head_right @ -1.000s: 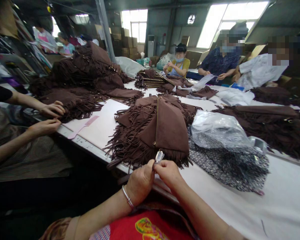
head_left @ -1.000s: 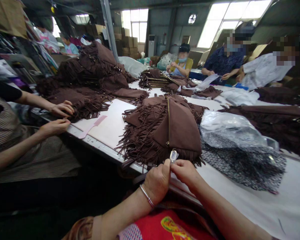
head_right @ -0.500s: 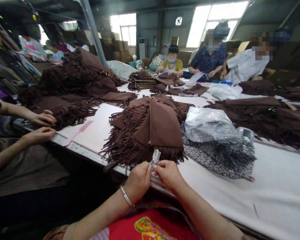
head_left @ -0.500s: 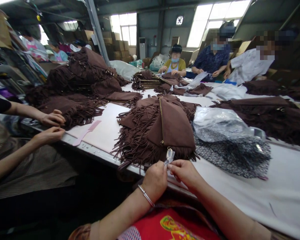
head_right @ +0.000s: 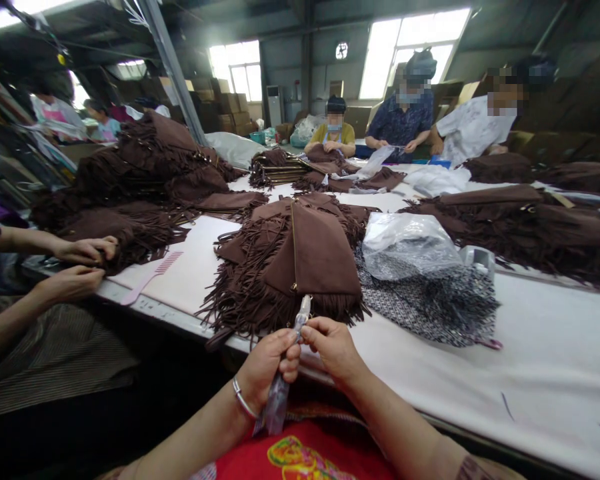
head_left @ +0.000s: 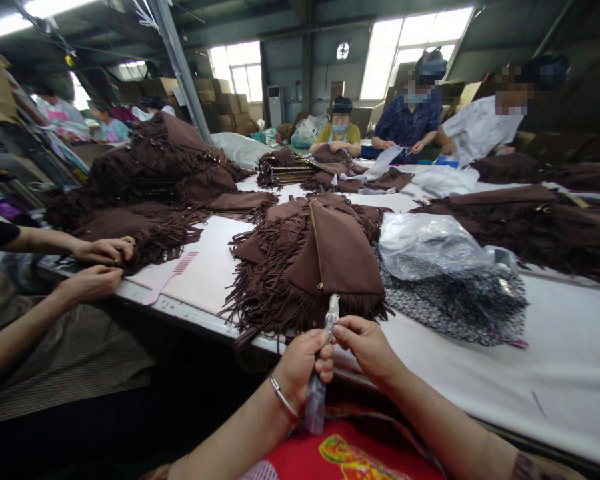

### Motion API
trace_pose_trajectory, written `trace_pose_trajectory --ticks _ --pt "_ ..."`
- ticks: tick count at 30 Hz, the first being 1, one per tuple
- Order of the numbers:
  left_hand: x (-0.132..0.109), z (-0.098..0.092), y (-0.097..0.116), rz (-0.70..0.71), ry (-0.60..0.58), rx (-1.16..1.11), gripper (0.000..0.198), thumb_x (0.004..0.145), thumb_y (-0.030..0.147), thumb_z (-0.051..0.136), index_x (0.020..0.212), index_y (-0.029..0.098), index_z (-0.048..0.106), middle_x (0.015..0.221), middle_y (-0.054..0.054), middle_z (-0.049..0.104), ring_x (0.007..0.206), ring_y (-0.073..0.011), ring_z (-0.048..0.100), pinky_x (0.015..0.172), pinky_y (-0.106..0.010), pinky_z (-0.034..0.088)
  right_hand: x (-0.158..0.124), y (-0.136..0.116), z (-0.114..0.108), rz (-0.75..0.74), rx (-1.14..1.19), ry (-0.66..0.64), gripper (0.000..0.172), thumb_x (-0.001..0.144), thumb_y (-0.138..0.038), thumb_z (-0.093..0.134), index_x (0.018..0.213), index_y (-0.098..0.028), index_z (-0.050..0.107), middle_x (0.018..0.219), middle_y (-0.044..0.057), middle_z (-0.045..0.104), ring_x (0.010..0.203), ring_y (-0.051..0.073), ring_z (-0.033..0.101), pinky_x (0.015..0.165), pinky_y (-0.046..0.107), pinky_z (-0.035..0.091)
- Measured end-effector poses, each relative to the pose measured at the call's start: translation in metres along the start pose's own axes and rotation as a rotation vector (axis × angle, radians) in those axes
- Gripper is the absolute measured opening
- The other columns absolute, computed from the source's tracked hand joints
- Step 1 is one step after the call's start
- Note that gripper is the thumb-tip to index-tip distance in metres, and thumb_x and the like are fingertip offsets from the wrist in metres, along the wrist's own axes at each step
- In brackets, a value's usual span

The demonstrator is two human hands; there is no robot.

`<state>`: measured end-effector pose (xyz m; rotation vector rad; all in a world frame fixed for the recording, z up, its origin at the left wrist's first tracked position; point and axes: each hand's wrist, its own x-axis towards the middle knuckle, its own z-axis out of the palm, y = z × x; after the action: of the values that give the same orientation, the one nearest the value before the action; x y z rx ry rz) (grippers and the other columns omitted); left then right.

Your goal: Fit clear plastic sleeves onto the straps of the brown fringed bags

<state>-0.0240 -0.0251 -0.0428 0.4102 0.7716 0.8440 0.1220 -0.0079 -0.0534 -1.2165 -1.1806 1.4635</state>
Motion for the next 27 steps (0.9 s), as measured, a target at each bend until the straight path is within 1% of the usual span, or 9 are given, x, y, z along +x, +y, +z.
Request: trace_pose_trajectory --ticks 4,7,11,15,18,20,23,25,27 --pt "-0.003 -0.004 0.005 -0.187 -0.15 -0.266 0.013 0.085 0.024 0.058 0.084 0.012 0.053 0.052 0.01 0.034 0.036 0.0 0.024 0.039 -0.013 0.024 0.006 0.001 -0.005 -0.073 -0.006 -0.05 0.021 0.075 -0.035 0.071 0.071 -0.015 0.068 0.063 0.0 0.064 0.062 0.011 0.052 0.061 0.025 0.039" --pt "-0.003 -0.006 0.004 -0.294 -0.251 -0.422 0.014 0.089 0.024 0.055 0.084 0.011 0.054 0.052 0.011 0.027 0.036 0.0003 0.024 0.04 -0.012 0.023 0.01 0.007 -0.001 0.004 0.234 -0.097 0.026 0.069 -0.037 0.078 0.072 -0.016 0.064 0.059 -0.003 0.062 0.056 0.009 0.05 0.057 0.022 0.037" --pt "-0.002 -0.007 -0.001 -0.339 -0.357 -0.502 0.014 0.09 0.025 0.054 0.083 0.012 0.054 0.052 0.011 0.025 0.035 0.0006 0.02 0.04 -0.012 0.019 0.013 0.013 0.009 0.203 0.579 -0.216 0.037 0.062 -0.042 0.083 0.078 -0.016 0.062 0.054 -0.004 0.057 0.049 0.008 0.049 0.051 0.02 0.036" --pt "-0.003 -0.003 -0.002 -0.337 -0.408 -0.476 0.02 0.089 0.027 0.053 0.074 0.014 0.052 0.049 0.012 0.019 0.034 -0.0004 0.012 0.039 -0.013 0.015 0.013 0.012 0.017 0.218 0.64 -0.188 0.04 0.058 -0.043 0.085 0.065 -0.016 0.056 0.05 -0.004 0.055 0.044 0.007 0.045 0.046 0.019 0.034" --pt "-0.004 0.0 -0.001 -0.294 -0.382 -0.392 0.02 0.087 0.03 0.056 0.074 0.015 0.052 0.05 0.012 0.018 0.036 -0.0011 0.01 0.039 -0.014 0.015 0.011 0.011 0.017 0.252 0.64 -0.163 0.04 0.061 -0.046 0.082 0.066 -0.016 0.057 0.05 -0.005 0.053 0.045 0.006 0.044 0.047 0.018 0.035" --pt "-0.004 0.001 -0.003 -0.248 -0.325 -0.303 0.021 0.086 0.035 0.058 0.077 0.016 0.052 0.05 0.011 0.022 0.036 -0.0017 0.013 0.039 -0.015 0.019 0.007 0.011 0.013 0.298 0.606 -0.14 0.038 0.064 -0.046 0.081 0.075 -0.016 0.061 0.053 -0.005 0.054 0.049 0.008 0.048 0.049 0.019 0.037" --pt "-0.002 0.003 -0.01 -0.062 -0.124 -0.056 0.028 0.085 0.045 0.057 0.08 0.019 0.049 0.051 0.01 0.035 0.036 -0.0033 0.025 0.039 -0.017 0.027 -0.001 0.011 0.004 0.304 0.474 -0.102 0.043 0.068 -0.052 0.075 0.088 -0.016 0.063 0.061 -0.002 0.059 0.052 0.011 0.053 0.05 0.022 0.041" --pt "0.001 0.004 -0.017 0.104 0.017 0.191 0.03 0.085 0.049 0.053 0.083 0.02 0.048 0.054 0.008 0.042 0.037 -0.0051 0.033 0.039 -0.019 0.032 -0.007 0.011 -0.001 0.271 0.398 -0.072 0.046 0.072 -0.058 0.069 0.088 -0.016 0.062 0.062 0.0 0.06 0.051 0.012 0.054 0.048 0.023 0.041" --pt "0.002 0.008 -0.024 0.233 0.097 0.44 0.029 0.087 0.048 0.049 0.084 0.02 0.048 0.056 0.007 0.045 0.038 -0.0069 0.038 0.039 -0.02 0.035 -0.013 0.011 -0.002 0.245 0.354 -0.047 0.044 0.076 -0.059 0.064 0.086 -0.016 0.06 0.059 0.0 0.059 0.047 0.012 0.053 0.044 0.022 0.04"
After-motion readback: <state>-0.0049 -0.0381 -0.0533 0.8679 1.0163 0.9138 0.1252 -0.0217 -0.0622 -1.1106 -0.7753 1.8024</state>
